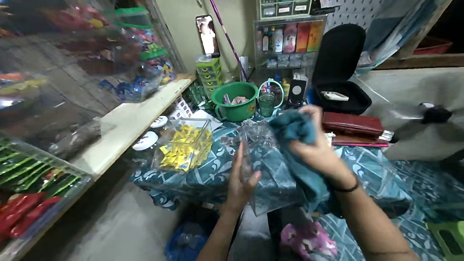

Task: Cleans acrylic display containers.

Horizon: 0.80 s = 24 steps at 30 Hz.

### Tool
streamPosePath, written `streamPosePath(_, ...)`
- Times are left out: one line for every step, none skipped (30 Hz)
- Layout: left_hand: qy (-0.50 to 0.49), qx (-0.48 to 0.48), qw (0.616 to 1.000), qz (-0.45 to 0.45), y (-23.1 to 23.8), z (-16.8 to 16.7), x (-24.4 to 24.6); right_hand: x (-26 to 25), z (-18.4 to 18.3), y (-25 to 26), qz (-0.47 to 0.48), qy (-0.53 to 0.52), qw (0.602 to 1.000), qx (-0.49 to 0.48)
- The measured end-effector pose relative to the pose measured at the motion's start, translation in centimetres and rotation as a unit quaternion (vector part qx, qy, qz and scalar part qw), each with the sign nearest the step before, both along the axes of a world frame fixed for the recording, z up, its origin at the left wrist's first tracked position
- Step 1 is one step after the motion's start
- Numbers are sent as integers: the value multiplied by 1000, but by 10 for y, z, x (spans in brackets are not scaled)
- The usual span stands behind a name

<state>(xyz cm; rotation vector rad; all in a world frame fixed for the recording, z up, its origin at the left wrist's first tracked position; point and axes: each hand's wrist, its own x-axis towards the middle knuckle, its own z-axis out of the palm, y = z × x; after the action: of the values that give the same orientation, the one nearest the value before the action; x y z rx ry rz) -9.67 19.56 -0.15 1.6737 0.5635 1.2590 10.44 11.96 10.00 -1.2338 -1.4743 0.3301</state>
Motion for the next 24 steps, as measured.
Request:
streamPosePath(-2,24,1000,7,0,-2,2,-10,-12,15,-13,-104,994,2)
streamPosePath(2,41,999,14,-1,-3,4,-19,-24,28,-35,-183,982,-18)
streamPosePath(11,54,998,22,-3,-4,5,-28,-38,37,-61,-239,968,-46)
streamPosePath(23,70,997,34,-5,-4,7,-34,-48,42,-85,-267,957,-70)
streamPosePath(32,90,994,46,-7,-4,9,-39,-54,44,-109,-273,952,-89)
streamPosePath(37,115,991,61,-9,-4,12,-42,-57,46,-132,-261,952,-94)
streamPosePath(39,136,987,70,-10,-3,14,-43,-58,49,-150,-240,955,-85)
streamPosePath(41,147,986,74,-10,-2,16,-44,-59,52,-165,-213,960,-70)
streamPosePath(44,149,985,69,-9,-1,16,-46,-63,55,-175,-186,966,-46)
streamPosePath(46,148,986,61,-7,-2,16,-51,-68,58,-174,-162,971,-15)
streamPosePath(43,149,987,51,-4,-2,15,-58,-74,58,-154,-143,978,11)
streamPosePath(37,158,986,44,-1,-4,15,-64,-80,57,-120,-136,983,24)
streamPosePath(29,163,986,36,1,-7,14,-67,-85,54,-70,-132,989,19)
streamPosePath(19,163,986,30,3,-11,12,-68,-88,47,-10,-124,992,-11)
streamPosePath(10,161,987,24,6,-14,9,-67,-90,40,54,-116,991,-51)
streamPosePath(-2,163,987,17,9,-17,7,-66,-94,33,107,-119,984,-84)
streamPosePath(-11,167,986,9,11,-20,6,-65,-99,26,146,-134,974,-108)
streamPosePath(-15,179,984,6,10,-22,5,-63,-107,20,160,-159,968,-110)
streamPosePath(-15,190,982,-3,8,-24,5,-62,-113,14,155,-188,966,-93)
streamPosePath(-10,200,980,-13,6,-25,4,-59,-119,8,136,-222,963,-69)
streamPosePath(-7,207,978,-17,4,-26,3,-55,-122,3,107,-262,957,-56)
streamPosePath(-6,211,977,-18,3,-28,1,-50,-124,-1,63,-312,947,-48)
streamPosePath(-6,214,977,-19,3,-29,-1,-46,-126,-2,15,-353,934,-58)
streamPosePath(-4,214,977,-21,3,-29,-2,-45,-127,-1,-29,-385,919,-84)
